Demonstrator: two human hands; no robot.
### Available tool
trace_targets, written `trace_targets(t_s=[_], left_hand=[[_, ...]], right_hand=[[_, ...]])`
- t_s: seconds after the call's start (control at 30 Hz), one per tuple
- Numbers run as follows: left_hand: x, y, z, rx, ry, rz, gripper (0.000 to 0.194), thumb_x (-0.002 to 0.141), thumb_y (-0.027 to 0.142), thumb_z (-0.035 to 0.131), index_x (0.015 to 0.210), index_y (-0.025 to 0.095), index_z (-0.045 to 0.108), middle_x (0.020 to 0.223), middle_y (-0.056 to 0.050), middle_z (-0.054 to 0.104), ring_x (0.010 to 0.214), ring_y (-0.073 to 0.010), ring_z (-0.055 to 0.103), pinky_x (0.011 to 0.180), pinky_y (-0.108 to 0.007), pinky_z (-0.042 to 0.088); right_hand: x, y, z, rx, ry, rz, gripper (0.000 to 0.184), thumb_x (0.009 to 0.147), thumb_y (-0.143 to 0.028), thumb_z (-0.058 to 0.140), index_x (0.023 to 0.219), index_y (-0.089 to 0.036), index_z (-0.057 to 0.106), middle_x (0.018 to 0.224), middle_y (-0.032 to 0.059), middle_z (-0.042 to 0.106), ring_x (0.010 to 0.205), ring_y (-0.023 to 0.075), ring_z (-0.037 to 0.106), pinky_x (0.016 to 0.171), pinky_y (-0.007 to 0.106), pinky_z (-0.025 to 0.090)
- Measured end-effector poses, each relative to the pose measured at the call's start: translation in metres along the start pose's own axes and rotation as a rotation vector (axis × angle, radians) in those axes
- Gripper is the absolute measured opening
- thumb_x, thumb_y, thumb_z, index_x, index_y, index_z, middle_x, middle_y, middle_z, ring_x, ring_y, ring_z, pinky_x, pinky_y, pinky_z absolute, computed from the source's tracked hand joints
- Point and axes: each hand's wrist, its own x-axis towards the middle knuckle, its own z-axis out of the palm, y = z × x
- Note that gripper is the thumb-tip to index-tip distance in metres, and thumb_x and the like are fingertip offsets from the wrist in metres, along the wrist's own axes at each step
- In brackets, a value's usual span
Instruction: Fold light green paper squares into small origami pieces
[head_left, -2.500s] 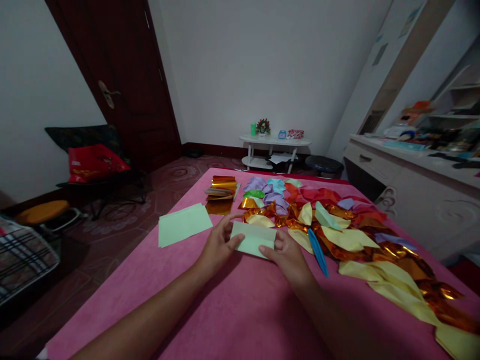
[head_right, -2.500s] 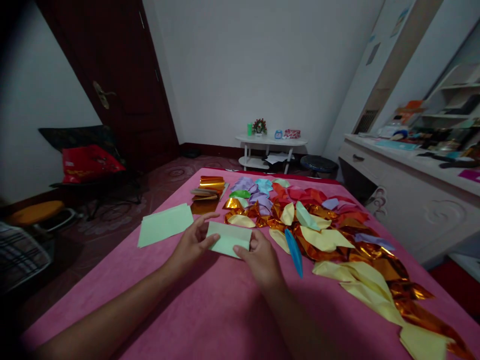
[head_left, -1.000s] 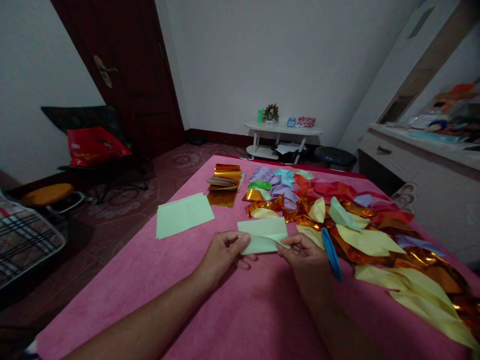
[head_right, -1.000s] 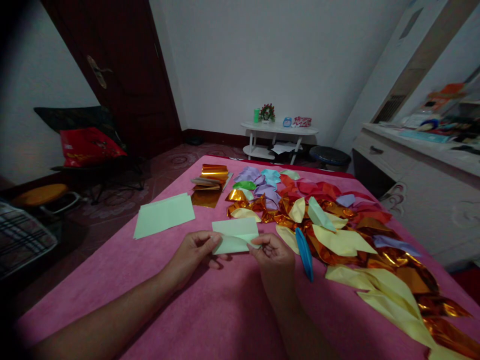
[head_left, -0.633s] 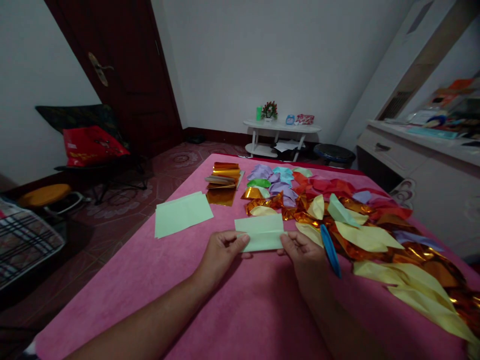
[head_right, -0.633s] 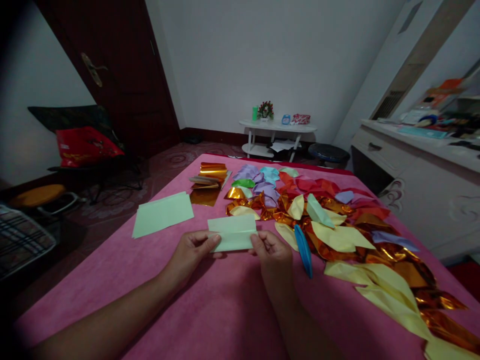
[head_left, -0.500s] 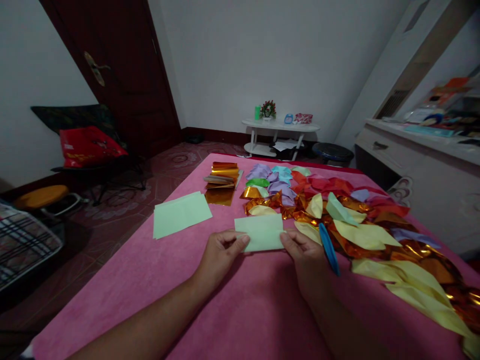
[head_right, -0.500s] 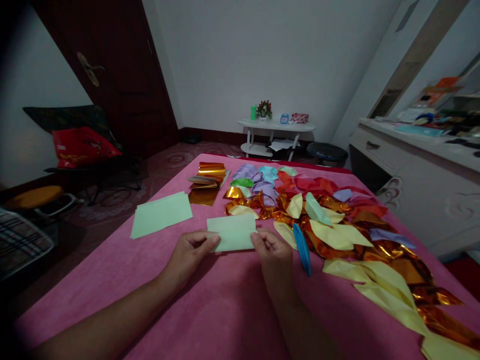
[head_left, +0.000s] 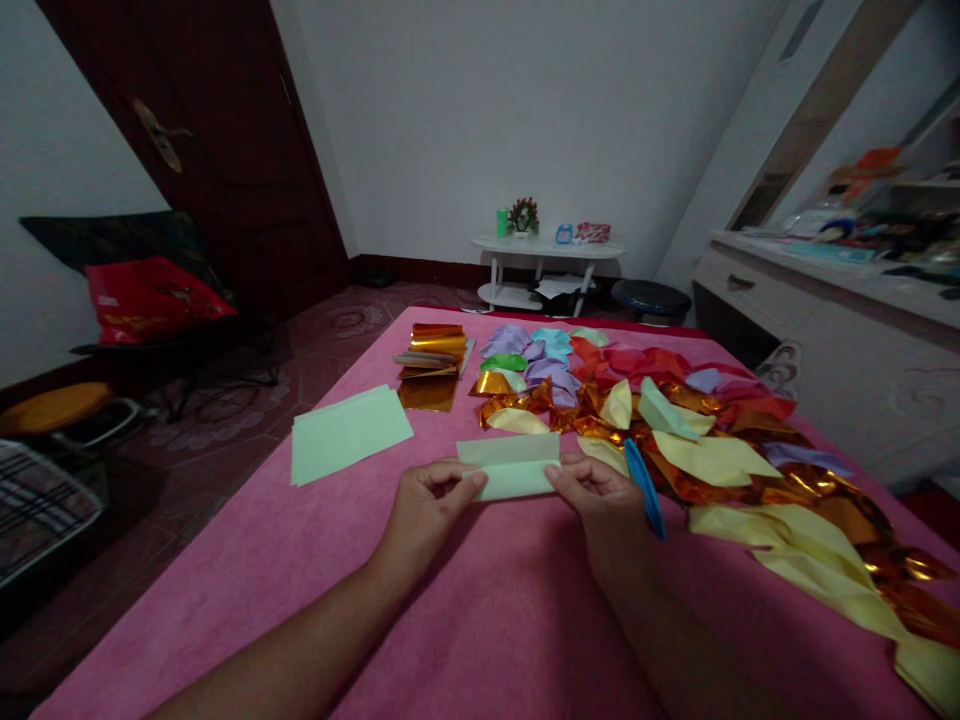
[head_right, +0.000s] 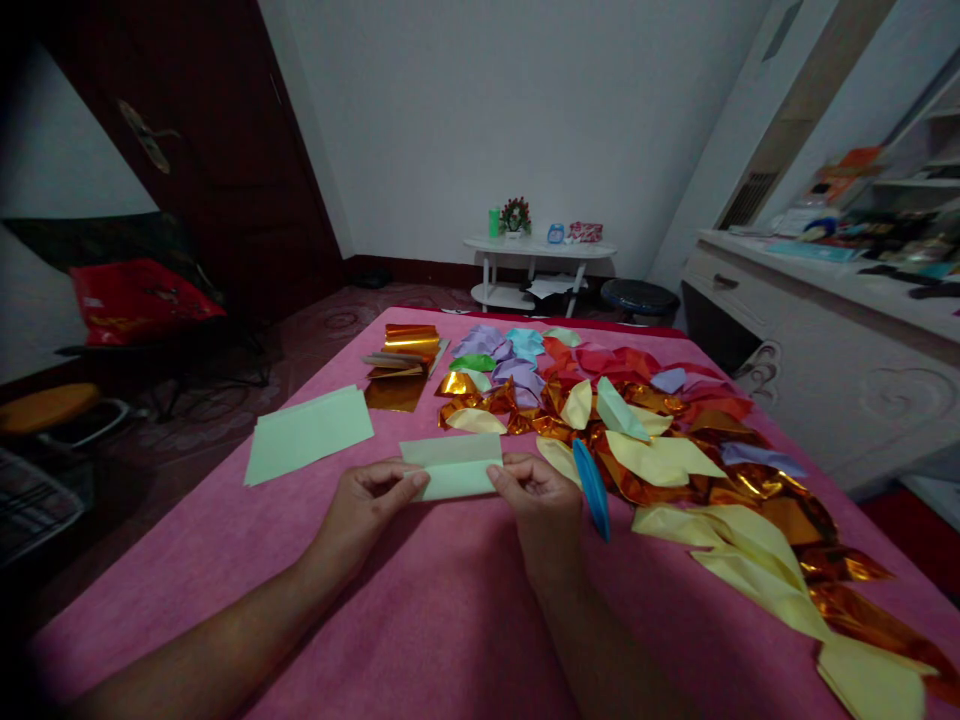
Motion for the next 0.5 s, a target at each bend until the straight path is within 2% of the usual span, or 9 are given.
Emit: trace_targets(t_s=[0.1, 0.33, 0.5], left_hand=[[0.0006, 0.0001, 0.0004, -0.01, 0.033, 0.003, 0.018, 0.066, 0.031, 0.075, 0.064, 0.014, 0.074, 0.066, -0.003, 0.066, 0.063, -0.0136, 0.055, 0.059, -0.022, 0.042], [0.0016, -0.0032, -0.0025, -0.008, 0.05, 0.016, 0.018, 0.071, 0.03, 0.071, 0.065, 0.014, 0.073, 0.071, -0.004, 0.069, 0.068, -0.0144, 0.058, 0.062, -0.021, 0.044], [0.0022, -0.0035, -0.0025, -0.002, 0.078, -0.004, 0.015, 0.067, 0.028, 0.074, 0.063, 0.014, 0.073, 0.068, -0.003, 0.069, 0.063, -0.013, 0.058, 0.059, -0.02, 0.043]], right_hand=[[0.0009, 0.0014, -0.0004, 0.005, 0.01, 0.0, 0.017, 0.061, -0.032, 0.077, 0.055, -0.021, 0.065, 0.084, 0.0038, 0.071, 0.081, 0.0239, 0.064, 0.078, 0.037, 0.051], [0.0025, 0.0008, 0.0, 0.015, 0.069, 0.009, 0.02, 0.059, -0.031, 0.077, 0.05, -0.021, 0.061, 0.068, 0.0008, 0.066, 0.067, 0.019, 0.06, 0.066, 0.032, 0.049], [0.0018, -0.001, 0.001, 0.059, 0.087, 0.018, 0.022, 0.057, -0.029, 0.077, 0.048, -0.021, 0.058, 0.066, 0.0, 0.064, 0.064, 0.0177, 0.059, 0.065, 0.031, 0.048]])
